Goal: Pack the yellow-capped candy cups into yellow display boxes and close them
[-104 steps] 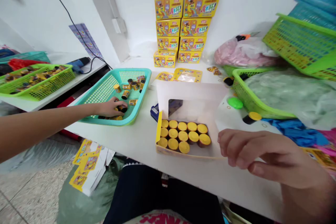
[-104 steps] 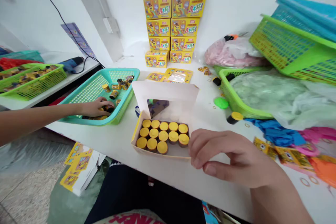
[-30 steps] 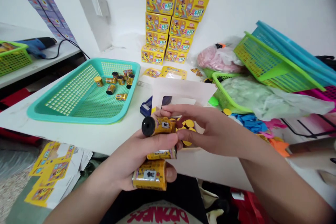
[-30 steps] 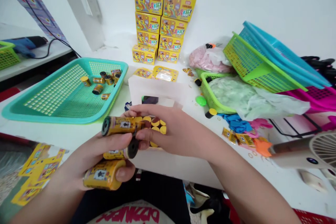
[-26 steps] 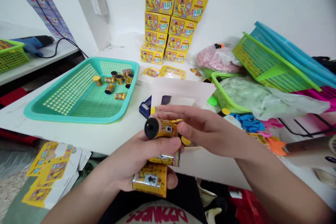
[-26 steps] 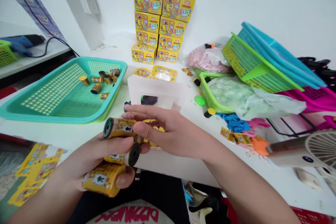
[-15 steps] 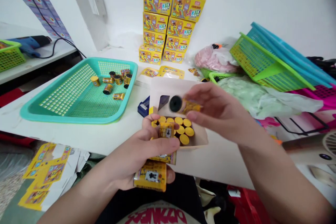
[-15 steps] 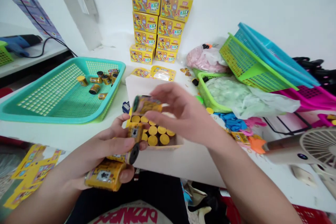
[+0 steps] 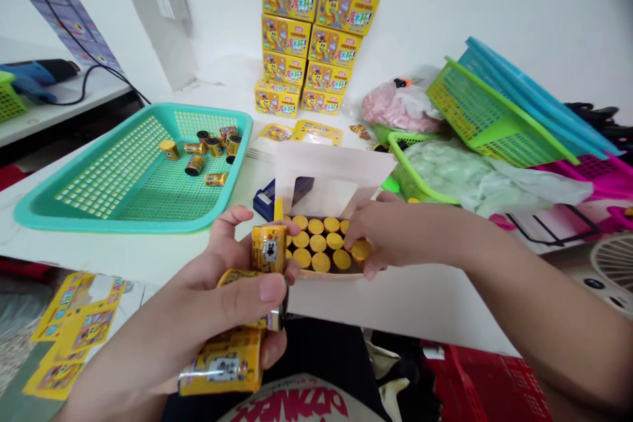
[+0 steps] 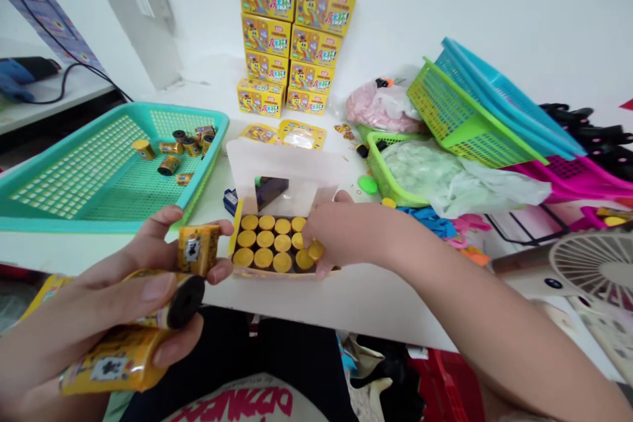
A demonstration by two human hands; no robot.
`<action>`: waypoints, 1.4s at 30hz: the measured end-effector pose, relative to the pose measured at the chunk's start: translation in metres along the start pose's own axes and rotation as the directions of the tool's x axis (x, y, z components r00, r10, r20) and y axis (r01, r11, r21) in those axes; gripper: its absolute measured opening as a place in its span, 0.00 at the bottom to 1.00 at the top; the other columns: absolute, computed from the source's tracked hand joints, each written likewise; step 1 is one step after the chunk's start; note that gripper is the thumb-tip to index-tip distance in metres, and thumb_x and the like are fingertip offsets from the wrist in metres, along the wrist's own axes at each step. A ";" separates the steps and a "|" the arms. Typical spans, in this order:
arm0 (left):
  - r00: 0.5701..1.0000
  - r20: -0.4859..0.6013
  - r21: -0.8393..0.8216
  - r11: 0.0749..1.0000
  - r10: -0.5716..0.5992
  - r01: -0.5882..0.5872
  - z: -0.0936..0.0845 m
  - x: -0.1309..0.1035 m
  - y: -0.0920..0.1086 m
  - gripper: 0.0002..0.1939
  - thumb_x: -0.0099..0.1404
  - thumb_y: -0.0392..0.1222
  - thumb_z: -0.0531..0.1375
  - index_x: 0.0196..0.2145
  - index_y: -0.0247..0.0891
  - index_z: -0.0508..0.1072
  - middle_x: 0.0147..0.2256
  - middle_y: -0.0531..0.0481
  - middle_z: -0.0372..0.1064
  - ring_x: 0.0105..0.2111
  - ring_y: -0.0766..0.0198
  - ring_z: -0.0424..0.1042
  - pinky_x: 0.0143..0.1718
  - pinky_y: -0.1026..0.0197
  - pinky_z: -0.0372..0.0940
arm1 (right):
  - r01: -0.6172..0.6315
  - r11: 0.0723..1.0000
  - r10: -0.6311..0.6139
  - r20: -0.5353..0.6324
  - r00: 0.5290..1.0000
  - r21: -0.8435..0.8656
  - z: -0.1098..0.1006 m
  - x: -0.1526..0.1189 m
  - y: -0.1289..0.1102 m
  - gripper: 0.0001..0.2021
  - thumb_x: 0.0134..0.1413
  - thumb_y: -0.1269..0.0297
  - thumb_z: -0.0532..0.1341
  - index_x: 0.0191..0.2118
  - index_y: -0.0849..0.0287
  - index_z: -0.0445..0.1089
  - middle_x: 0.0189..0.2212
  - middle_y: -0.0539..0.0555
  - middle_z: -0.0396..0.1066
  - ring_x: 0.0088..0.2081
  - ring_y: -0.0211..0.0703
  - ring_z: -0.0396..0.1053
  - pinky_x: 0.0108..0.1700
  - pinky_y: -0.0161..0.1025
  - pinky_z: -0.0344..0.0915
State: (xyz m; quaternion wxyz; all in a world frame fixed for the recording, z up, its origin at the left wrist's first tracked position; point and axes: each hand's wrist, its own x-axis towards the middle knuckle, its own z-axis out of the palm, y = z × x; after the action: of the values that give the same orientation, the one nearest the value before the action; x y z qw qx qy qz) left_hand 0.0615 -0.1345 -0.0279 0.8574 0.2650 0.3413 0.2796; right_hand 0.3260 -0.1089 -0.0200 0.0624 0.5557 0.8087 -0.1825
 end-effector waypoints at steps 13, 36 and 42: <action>0.998 -0.049 -0.033 0.999 0.031 -0.033 -0.005 0.000 0.006 0.39 0.50 0.35 0.72 0.51 0.56 0.56 0.38 0.56 0.74 0.23 0.67 0.73 0.19 0.70 0.66 | -0.028 0.997 0.047 0.272 0.961 -0.071 0.004 0.012 0.010 0.14 0.38 0.73 0.71 0.33 0.47 0.81 0.23 0.50 0.77 0.33 0.53 0.73 0.40 0.49 0.65; 0.952 0.067 0.098 0.948 0.299 -0.304 -0.001 0.032 -0.001 0.27 0.57 0.33 0.66 0.41 0.49 0.51 0.48 0.52 0.68 0.29 0.63 0.77 0.19 0.69 0.66 | 0.339 0.750 -0.080 -0.431 0.899 0.568 0.014 0.012 -0.037 0.15 0.58 0.73 0.54 0.49 0.55 0.69 0.46 0.54 0.70 0.41 0.39 0.73 0.40 0.38 0.71; 0.893 -0.109 0.147 0.896 0.436 -0.419 -0.007 0.019 0.001 0.22 0.54 0.31 0.66 0.40 0.46 0.60 0.46 0.54 0.60 0.36 0.63 0.73 0.19 0.69 0.68 | 0.016 0.991 0.033 -0.360 0.932 0.131 0.041 0.033 -0.039 0.19 0.57 0.74 0.58 0.54 0.54 0.71 0.48 0.60 0.64 0.40 0.46 0.72 0.45 0.49 0.72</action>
State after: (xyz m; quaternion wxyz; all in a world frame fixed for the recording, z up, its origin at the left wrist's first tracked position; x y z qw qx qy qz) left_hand 0.0676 -0.1198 -0.0401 0.7315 0.3645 0.3496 0.4581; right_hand 0.2737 -0.1068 -0.0596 -0.1232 0.5862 0.7901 -0.1300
